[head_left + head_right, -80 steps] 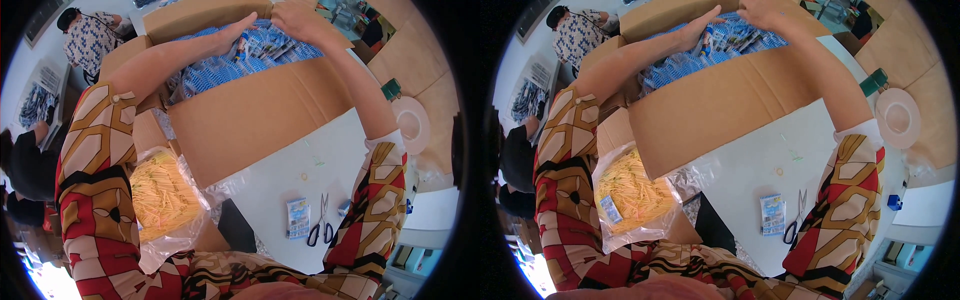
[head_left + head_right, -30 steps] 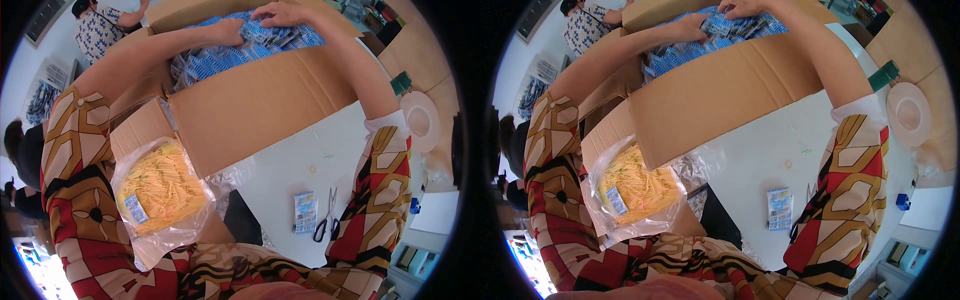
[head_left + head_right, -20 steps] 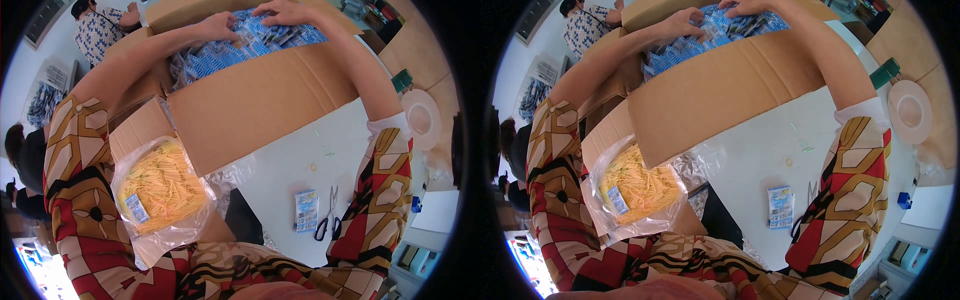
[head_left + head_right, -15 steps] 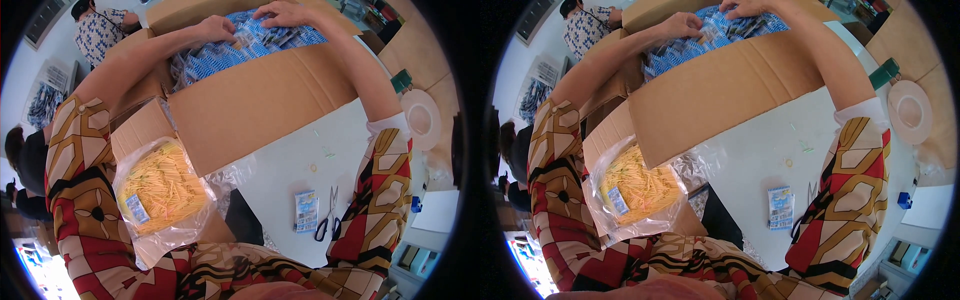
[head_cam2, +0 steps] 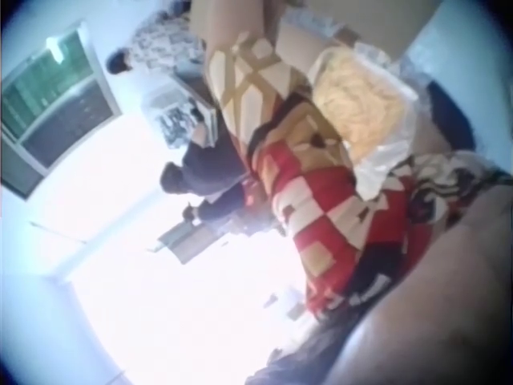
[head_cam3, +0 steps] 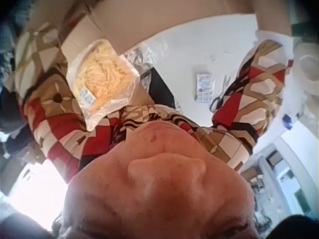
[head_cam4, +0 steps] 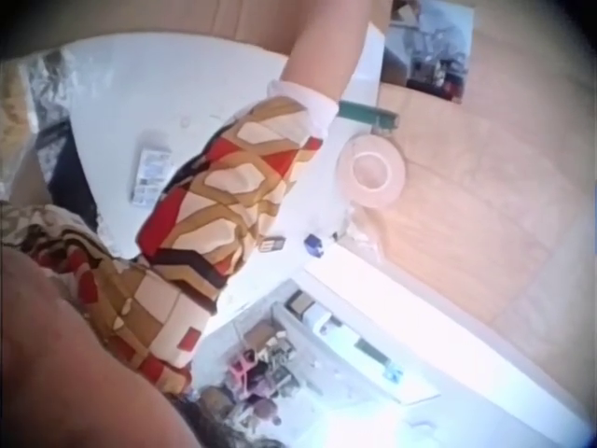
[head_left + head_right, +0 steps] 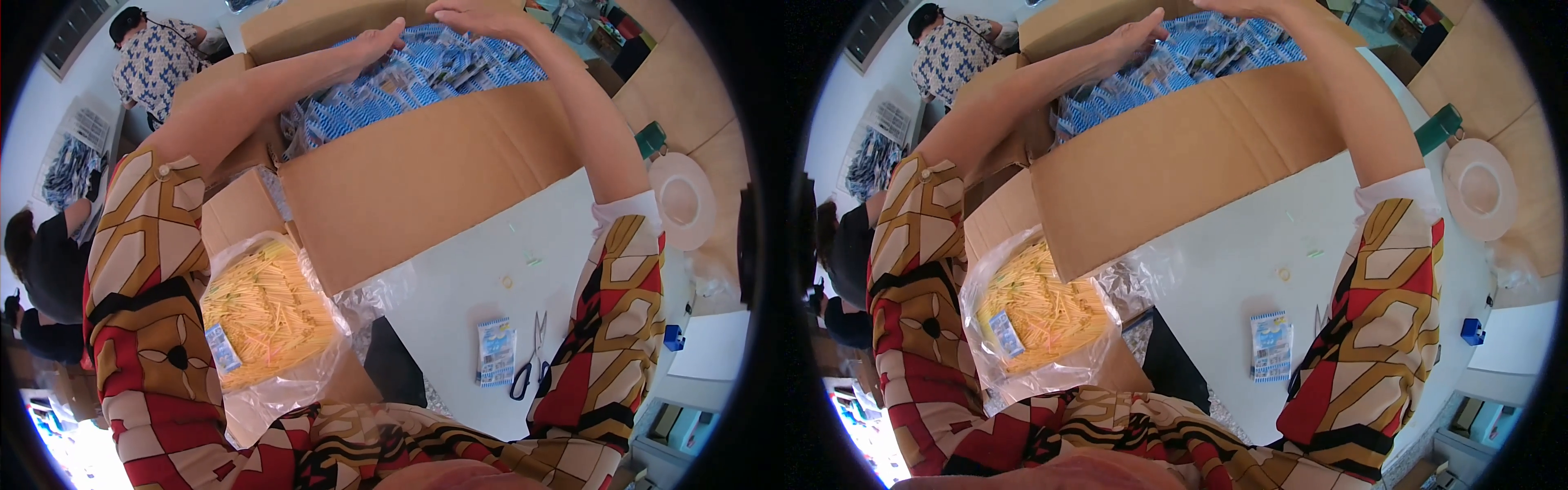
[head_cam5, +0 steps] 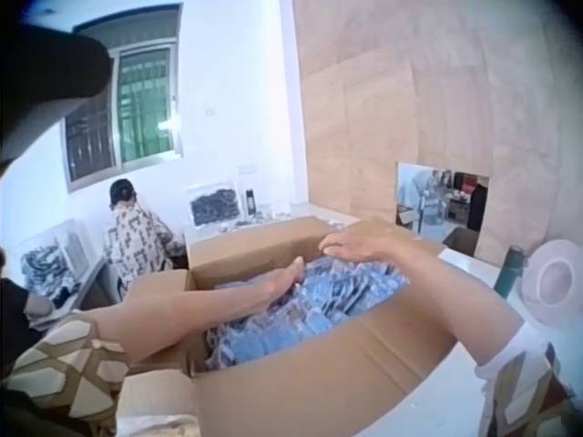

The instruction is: Placing seasoning packets and plastic forks into plastic bags containing dried noodles for assembly.

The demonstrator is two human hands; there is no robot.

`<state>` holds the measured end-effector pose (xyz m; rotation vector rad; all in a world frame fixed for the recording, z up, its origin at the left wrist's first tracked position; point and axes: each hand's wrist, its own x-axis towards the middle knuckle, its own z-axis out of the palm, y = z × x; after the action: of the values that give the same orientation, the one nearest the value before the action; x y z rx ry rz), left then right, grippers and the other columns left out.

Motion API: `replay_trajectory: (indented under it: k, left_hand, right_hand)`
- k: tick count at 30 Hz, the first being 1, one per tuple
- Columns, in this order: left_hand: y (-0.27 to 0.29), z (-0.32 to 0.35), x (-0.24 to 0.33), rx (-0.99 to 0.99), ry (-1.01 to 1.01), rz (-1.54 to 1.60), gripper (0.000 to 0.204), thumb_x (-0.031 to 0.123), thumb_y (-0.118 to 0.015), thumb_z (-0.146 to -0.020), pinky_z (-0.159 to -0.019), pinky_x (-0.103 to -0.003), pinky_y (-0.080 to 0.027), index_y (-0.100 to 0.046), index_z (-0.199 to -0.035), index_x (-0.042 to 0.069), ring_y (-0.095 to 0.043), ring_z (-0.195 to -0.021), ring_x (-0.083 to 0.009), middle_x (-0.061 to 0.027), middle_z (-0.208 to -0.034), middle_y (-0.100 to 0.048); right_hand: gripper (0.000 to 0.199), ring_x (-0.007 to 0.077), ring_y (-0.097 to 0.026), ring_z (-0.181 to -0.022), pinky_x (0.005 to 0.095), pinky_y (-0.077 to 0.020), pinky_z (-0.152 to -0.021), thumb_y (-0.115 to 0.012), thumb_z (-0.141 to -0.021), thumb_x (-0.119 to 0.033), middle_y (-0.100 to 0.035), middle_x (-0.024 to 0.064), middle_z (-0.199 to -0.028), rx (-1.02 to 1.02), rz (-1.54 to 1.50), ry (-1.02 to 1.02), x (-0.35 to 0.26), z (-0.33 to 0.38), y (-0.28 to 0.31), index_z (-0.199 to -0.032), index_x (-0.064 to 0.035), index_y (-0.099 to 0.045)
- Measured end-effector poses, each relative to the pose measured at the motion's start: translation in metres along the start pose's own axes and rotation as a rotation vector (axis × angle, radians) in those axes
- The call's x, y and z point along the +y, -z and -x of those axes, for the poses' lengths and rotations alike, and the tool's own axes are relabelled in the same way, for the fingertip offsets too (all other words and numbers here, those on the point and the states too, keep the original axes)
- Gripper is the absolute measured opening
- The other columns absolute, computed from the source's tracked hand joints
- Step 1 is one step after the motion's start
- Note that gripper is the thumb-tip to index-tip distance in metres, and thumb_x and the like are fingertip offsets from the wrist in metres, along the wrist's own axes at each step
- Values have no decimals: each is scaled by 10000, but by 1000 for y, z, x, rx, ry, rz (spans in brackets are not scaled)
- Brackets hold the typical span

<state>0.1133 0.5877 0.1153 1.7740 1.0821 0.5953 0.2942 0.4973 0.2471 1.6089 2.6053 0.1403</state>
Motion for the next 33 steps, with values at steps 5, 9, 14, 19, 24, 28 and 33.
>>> replay_trajectory:
  k: [5,9,14,19,24,28,33]
  left_hand:
    - [-33,-29,7,15,-21,88,781,647,-295,-853,-1009,-377,-257,-447,-1234,-17,-392,-1136,-249,-150,-1222,-461]
    - [-11,-32,-7,-30,-93,45,767,654,-297,-851,-975,-361,-301,-484,-1191,-9,-423,-1086,-235,-122,-1182,-483]
    - [-13,-32,-1,-78,-40,74,746,649,-311,-854,-963,-343,-320,-513,-1158,-2,-440,-1072,-220,-109,-1168,-496]
    - [-26,-38,2,-111,-28,91,738,646,-317,-855,-961,-334,-324,-522,-1152,3,-451,-1059,-211,-106,-1159,-504]
    - [-13,-42,0,-139,44,153,728,645,-329,-854,-947,-314,-338,-533,-1149,11,-470,-1028,-195,-97,-1131,-521]
    - [-20,-34,2,-164,38,149,744,653,-315,-852,-980,-337,-309,-503,-1196,20,-444,-1106,-218,-129,-1196,-495]
    - [-10,-21,8,-110,7,78,788,673,-279,-844,-1017,-363,-252,-453,-1246,18,-378,-1186,-238,-148,-1265,-439]
  right_hand:
    - [375,226,-591,-914,328,-453,-783,-507,-852,-307,-617,131,-986,272,-389,338,117,-30,-58,-1098,-26,-544]
    - [289,161,-603,-783,296,-475,-662,-559,-822,-253,-616,104,-866,-45,-599,-49,35,-3,-21,-997,-23,-569]
    - [160,201,-540,-685,337,-429,-610,-576,-827,-218,-540,81,-711,173,-276,-4,-11,6,-63,-872,-65,-565]
    - [212,202,-529,-681,327,-429,-611,-665,-699,-55,-527,70,-698,293,-303,46,9,-4,-90,-874,-62,-547]
    - [275,197,-525,-698,319,-433,-627,-654,-663,7,-525,74,-715,380,-370,190,20,-9,-93,-894,-64,-524]
    - [232,207,-532,-703,300,-449,-647,-632,-725,-24,-539,72,-729,389,-469,190,34,4,-99,-929,-65,-529]
    - [160,139,-593,-704,265,-469,-578,-596,-779,-123,-607,94,-783,588,-613,134,24,31,-53,-903,-27,-567]
